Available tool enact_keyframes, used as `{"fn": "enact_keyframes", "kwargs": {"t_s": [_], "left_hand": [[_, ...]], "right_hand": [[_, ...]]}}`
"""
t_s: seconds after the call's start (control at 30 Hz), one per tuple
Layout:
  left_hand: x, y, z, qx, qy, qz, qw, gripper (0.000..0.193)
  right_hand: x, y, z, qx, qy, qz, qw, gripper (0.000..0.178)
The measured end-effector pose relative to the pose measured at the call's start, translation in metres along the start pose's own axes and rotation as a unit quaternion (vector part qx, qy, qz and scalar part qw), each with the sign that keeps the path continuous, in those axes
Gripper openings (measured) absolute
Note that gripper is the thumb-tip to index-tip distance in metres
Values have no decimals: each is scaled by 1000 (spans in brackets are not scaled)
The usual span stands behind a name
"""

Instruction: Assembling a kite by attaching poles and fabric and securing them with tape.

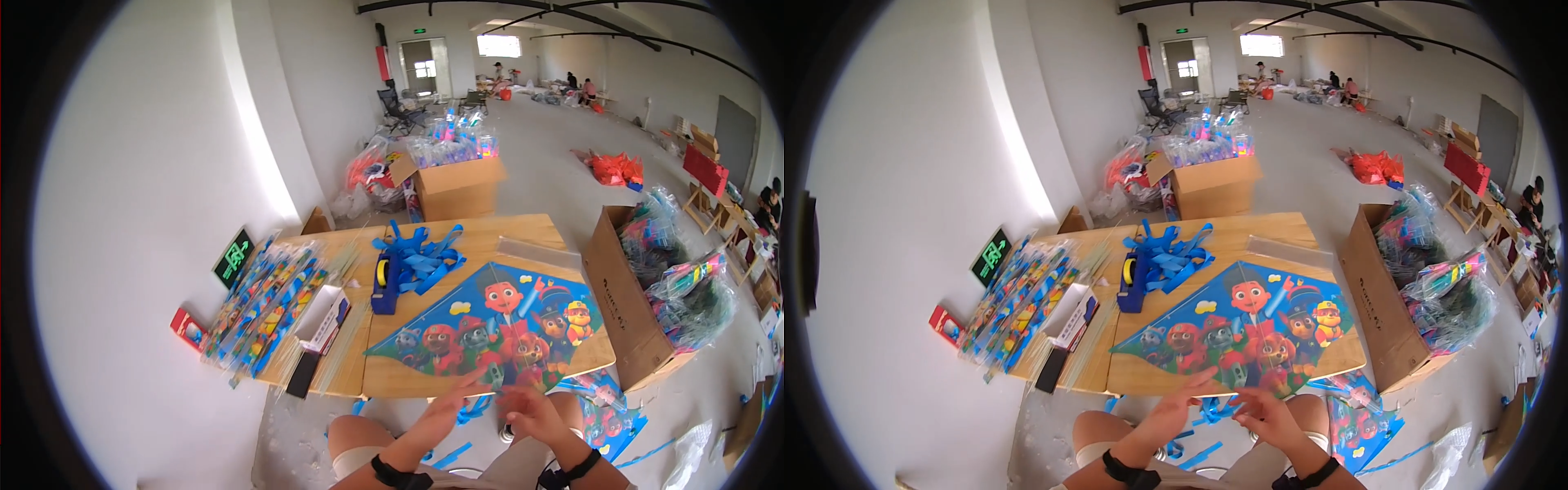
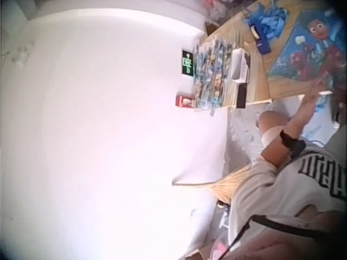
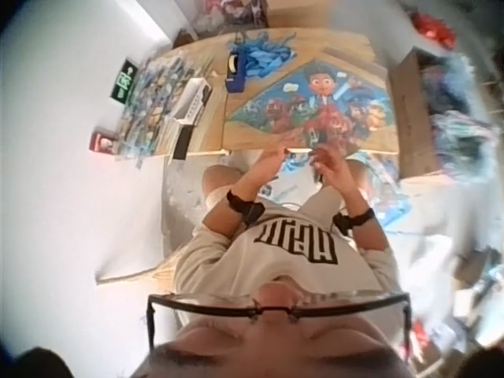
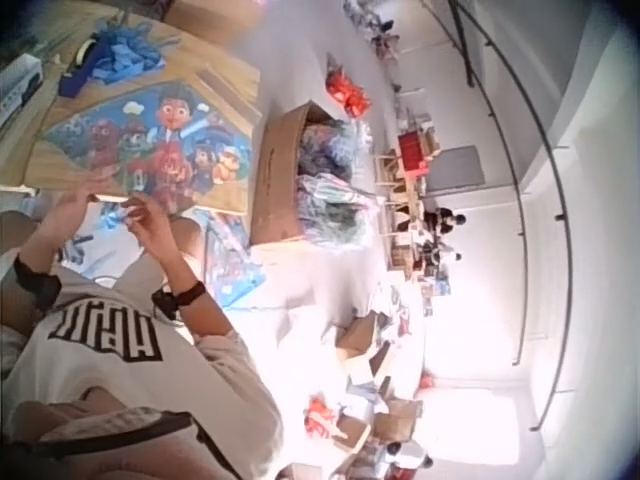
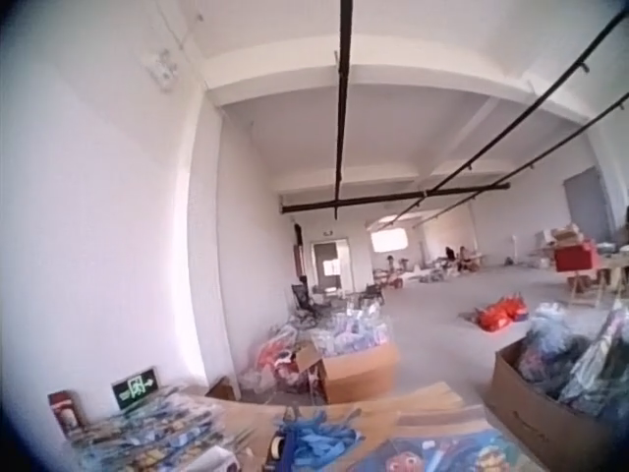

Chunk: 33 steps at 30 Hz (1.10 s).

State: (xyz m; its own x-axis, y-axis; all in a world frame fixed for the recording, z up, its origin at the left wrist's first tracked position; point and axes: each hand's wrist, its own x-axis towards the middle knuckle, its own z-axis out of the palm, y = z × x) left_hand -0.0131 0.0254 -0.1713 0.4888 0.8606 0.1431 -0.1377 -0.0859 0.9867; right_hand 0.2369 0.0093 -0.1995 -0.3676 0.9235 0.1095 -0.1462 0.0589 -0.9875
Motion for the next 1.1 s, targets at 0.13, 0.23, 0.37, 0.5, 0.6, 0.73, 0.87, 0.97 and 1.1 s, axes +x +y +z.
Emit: {"fn": "enact_keyframes", "kwargs": {"t_s": [0.13,0.23,0.37,0.5,0.6,0.73,0.87,0.97,1.1], "left_hand": [[-32,-4,32,-63,21,98,993,58],[-48,-6,36,-122,-1,72,990,66],[-65,-3,35,-69,52,99,991,53],[-67,9,38,-210,17,67,975,52],[-68,17,43,-167,38,91,981,55],[-65,19,52,-183,35,123,975,50],[-70,14,55,-184,60,119,974,44],[-72,18,54,-205,13,87,975,40],[-88,25,44,-119,121,134,976,33]], "right_hand": [[0,-5,32,115,-79,3,990,48],[-8,5,48,113,-64,-36,991,36],[-10,27,54,75,-94,-47,992,34],[5,42,38,72,-6,-18,997,50],[15,45,24,56,26,3,998,41],[13,29,25,78,46,36,995,35],[3,1,52,94,35,18,995,34],[-4,-18,72,58,17,50,997,33],[-21,-32,82,82,-25,-32,996,27]]}}
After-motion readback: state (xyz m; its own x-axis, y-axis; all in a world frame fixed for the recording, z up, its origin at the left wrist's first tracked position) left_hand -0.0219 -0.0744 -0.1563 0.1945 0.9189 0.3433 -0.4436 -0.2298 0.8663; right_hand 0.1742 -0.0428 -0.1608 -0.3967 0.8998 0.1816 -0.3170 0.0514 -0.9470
